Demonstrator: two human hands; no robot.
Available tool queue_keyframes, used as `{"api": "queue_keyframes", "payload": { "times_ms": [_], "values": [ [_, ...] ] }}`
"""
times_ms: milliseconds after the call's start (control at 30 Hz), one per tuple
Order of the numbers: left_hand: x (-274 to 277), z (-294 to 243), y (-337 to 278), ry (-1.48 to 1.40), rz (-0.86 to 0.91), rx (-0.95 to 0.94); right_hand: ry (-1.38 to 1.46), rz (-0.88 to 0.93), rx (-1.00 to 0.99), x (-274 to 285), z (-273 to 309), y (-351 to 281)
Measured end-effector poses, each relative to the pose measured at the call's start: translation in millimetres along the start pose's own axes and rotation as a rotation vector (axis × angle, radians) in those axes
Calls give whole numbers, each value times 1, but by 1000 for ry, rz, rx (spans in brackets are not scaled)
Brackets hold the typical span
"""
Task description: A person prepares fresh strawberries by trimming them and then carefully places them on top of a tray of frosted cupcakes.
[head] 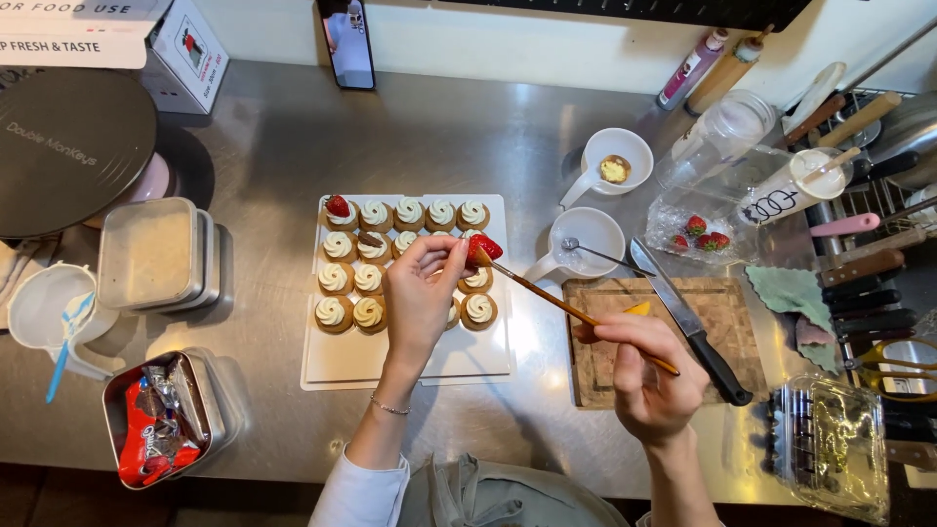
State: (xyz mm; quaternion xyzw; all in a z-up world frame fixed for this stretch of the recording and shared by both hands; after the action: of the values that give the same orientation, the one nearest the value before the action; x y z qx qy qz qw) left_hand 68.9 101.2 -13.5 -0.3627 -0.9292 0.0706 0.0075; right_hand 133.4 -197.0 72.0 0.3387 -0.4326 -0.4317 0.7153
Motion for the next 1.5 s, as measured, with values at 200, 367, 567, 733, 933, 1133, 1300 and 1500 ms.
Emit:
{"api": "queue_keyframes", "payload": {
  "times_ms": [200,367,567,733,933,1133,1300,1500],
  "values": [
    [11,6,-1,20,19,11,5,-38,-93,2,-19,-7],
    [8,14,-4,78,107,-37,241,-331,-456,7,-59,-24],
    [25,33,0,-58,78,6,250,-277,-455,4,-80,-35],
    [66,22,22,148,19,-44,165,-200,-593,12,-84,-42],
    [109,10,99,504,-54,-221,100,-368,-712,45,-119,-81],
    [79,81,146,991,88,-154,80,-362,-717,44,-121,-85],
    [68,115,156,1032,79,-272,76,-377,-730,45,-129,-93],
    [68,128,159,1081,25,-345,56,-379,-731,49,-132,-97]
  ]
}}
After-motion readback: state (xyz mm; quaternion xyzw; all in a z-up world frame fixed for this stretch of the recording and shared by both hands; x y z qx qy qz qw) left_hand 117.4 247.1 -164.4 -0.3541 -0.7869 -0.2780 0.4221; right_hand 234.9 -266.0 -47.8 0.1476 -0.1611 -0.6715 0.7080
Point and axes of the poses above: each hand's wrist, its own y-axis towards the middle knuckle, its own x-axis out of the back of the hand, z = x × y, the point moved 10 cm from there along y, towards the middle knuckle, and after that the axes turned 15 degrees about x, right-handed, at the moved point
